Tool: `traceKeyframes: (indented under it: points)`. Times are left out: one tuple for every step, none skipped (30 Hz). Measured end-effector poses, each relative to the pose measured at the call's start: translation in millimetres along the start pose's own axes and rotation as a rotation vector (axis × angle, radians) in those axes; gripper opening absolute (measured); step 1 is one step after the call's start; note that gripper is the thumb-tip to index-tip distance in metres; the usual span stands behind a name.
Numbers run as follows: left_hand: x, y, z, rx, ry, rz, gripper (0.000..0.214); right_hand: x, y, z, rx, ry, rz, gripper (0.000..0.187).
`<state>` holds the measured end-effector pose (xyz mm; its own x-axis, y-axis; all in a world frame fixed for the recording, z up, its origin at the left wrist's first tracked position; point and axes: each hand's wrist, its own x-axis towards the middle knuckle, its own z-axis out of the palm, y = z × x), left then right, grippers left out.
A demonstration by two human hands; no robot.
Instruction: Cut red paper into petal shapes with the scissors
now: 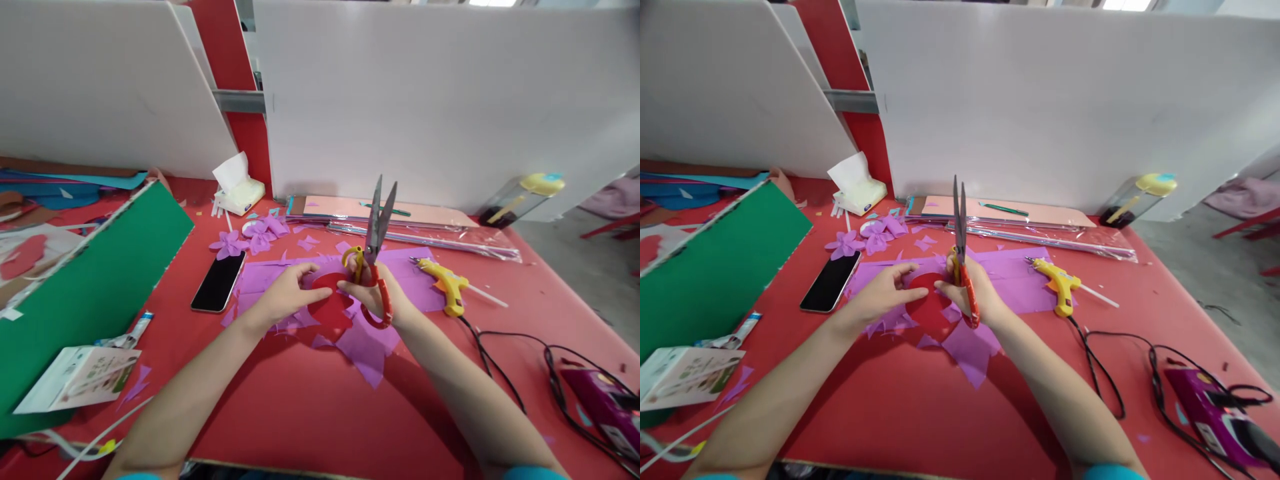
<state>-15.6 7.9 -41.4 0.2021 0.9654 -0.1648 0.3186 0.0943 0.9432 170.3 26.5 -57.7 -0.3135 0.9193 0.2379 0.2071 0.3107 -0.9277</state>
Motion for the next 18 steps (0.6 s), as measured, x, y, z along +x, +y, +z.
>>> traceKeyframes:
  points:
    - [0, 2, -1.7, 0.013, -0.027, 0.029, 0.037, -1, -2, -1, -0.032, -0.022, -0.004, 0.026]
    - [0, 3, -2.7, 0.039, -0.052, 0.062, 0.027, -1, -4, -1, -0.064, -0.039, -0.008, 0.025]
    - [0, 5, -2.9, 0.073, -0.074, 0.093, 0.019, -2, -5, -1, -0.091, -0.054, -0.015, 0.025]
    - [0, 5, -2.5, 0.116, -0.088, 0.117, 0.02, -2, -6, -1, -0.11, -0.064, -0.021, 0.025]
    - [-1, 6, -1.8, 0.166, -0.085, 0.133, 0.026, -2, -7, -1, -0.124, -0.072, -0.023, 0.025]
    - [-1, 6, -1.1, 0.215, -0.069, 0.144, 0.032, -3, -8, -1, -0.128, -0.08, -0.024, 0.025]
    - [-2, 6, -0.4, 0.252, -0.052, 0.151, 0.036, -3, -8, -1, -0.127, -0.087, -0.025, 0.026]
    - [-2, 6, -0.1, 0.276, -0.041, 0.158, 0.037, -3, -8, -1, -0.126, -0.095, -0.026, 0.026]
    - [-2, 6, -0.2, 0.285, -0.042, 0.164, 0.037, -3, -9, -3, -0.124, -0.108, -0.028, 0.027]
    - [-2, 7, -0.7, 0.284, -0.049, 0.167, 0.037, -3, -9, -4, -0.123, -0.126, -0.028, 0.027]
    - [-2, 7, -1.6, 0.273, -0.057, 0.165, 0.035, -3, -10, -7, -0.121, -0.15, -0.021, 0.028]
    - [-2, 7, -2.9, 0.256, -0.061, 0.159, 0.032, -3, -11, -9, -0.121, -0.174, -0.003, 0.028]
    - [-3, 8, -4.5, 0.237, -0.059, 0.153, 0.029, -3, -12, -11, -0.12, -0.197, 0.023, 0.028]
    - [-3, 9, -6.2, 0.218, -0.049, 0.147, 0.026, -4, -14, -13, -0.117, -0.213, 0.049, 0.028]
    - [-3, 11, -7.9, 0.201, -0.037, 0.143, 0.022, -4, -15, -15, -0.111, -0.216, 0.071, 0.027]
    - [-4, 12, -9.6, 0.19, -0.022, 0.142, 0.017, -6, -15, -17, -0.105, -0.207, 0.084, 0.027]
    - [-4, 14, -11.2, 0.184, -0.008, 0.143, 0.012, -7, -14, -19, -0.106, -0.19, 0.091, 0.026]
    - [-5, 15, -12.6, 0.18, 0.002, 0.143, 0.009, -9, -13, -21, -0.116, -0.172, 0.1, 0.024]
